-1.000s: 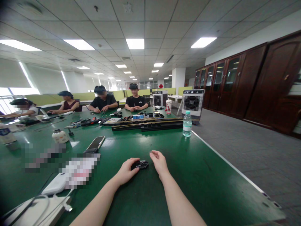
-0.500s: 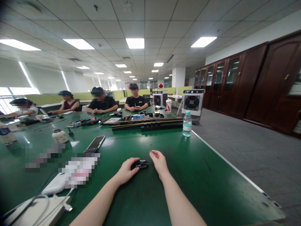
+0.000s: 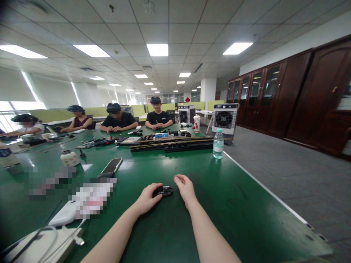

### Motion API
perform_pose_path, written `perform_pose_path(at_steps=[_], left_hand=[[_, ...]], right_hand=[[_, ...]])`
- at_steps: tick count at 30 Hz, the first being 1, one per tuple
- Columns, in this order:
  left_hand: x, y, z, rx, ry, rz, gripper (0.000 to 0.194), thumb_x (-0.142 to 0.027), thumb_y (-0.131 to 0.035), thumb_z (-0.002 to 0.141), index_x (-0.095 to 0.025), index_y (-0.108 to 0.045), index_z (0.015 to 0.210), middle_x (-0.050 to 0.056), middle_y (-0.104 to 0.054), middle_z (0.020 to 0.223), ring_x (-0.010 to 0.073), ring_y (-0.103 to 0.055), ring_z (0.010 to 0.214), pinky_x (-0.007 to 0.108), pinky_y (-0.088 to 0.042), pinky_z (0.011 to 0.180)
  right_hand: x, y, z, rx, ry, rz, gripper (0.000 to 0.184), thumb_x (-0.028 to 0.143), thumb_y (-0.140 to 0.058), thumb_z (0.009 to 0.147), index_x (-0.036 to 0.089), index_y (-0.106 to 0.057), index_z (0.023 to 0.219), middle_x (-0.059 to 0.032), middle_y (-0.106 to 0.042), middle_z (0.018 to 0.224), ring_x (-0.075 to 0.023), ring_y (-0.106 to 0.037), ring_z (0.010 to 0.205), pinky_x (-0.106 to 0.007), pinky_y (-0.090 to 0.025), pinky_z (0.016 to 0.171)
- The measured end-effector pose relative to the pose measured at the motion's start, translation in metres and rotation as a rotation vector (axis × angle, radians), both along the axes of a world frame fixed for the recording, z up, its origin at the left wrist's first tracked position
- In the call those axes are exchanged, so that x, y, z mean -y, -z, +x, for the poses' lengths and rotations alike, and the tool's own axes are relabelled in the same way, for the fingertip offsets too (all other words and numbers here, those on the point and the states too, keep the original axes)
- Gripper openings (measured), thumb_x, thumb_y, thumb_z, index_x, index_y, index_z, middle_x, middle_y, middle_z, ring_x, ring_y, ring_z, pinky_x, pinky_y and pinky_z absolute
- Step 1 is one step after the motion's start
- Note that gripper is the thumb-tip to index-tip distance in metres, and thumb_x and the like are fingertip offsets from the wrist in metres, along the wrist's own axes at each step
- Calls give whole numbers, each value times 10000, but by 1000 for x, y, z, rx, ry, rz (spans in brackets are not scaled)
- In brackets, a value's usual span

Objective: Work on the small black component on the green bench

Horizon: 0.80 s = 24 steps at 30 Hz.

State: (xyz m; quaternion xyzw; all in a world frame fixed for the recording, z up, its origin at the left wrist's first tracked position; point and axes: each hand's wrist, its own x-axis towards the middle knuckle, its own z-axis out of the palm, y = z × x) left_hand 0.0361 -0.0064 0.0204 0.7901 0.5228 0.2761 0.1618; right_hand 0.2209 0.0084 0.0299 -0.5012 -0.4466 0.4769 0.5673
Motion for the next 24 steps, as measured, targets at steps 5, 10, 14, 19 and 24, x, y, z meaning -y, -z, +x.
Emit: perform_pose_path(at_steps=[5,10,14,19,24], left_hand=[[0,1,-1,11,3,4,408,-202,-582,726,-187,-568,1133,65,-617,1106,224,-551,1022,347,-401,933],[-1,2,-1,16,9,9,407,-208,-580,724,-183,-572,1130,70,-619,1099,228,-554,1018,353,-403,928],[-1,2,-2,20,8,8,409,-204,-580,723,-186,-572,1132,67,-619,1097,225,-556,1016,349,-404,925],[-1,3,-2,17,12,9,407,-204,-580,727,-176,-568,1133,71,-618,1098,221,-554,1018,341,-404,926],[-3,5,-2,14,9,20,408,-206,-583,726,-192,-567,1133,64,-618,1095,218,-555,1015,340,-406,922]], right_hand=[[0,0,0,2,0,-1,386,429,-653,600,167,-621,881,-100,-685,936,-246,-615,894,-330,-464,726],[0,0,0,15,-2,3,402,446,-649,595,167,-620,884,-101,-687,925,-251,-617,896,-334,-468,723],[-1,2,0,23,2,8,397,444,-649,600,169,-622,885,-102,-690,924,-256,-621,901,-341,-474,729],[-2,4,0,17,11,12,387,437,-660,599,176,-630,883,-97,-698,909,-261,-628,906,-349,-486,737],[-3,5,0,-6,4,46,395,434,-686,582,174,-641,876,-100,-696,959,-263,-628,932,-368,-489,788]])
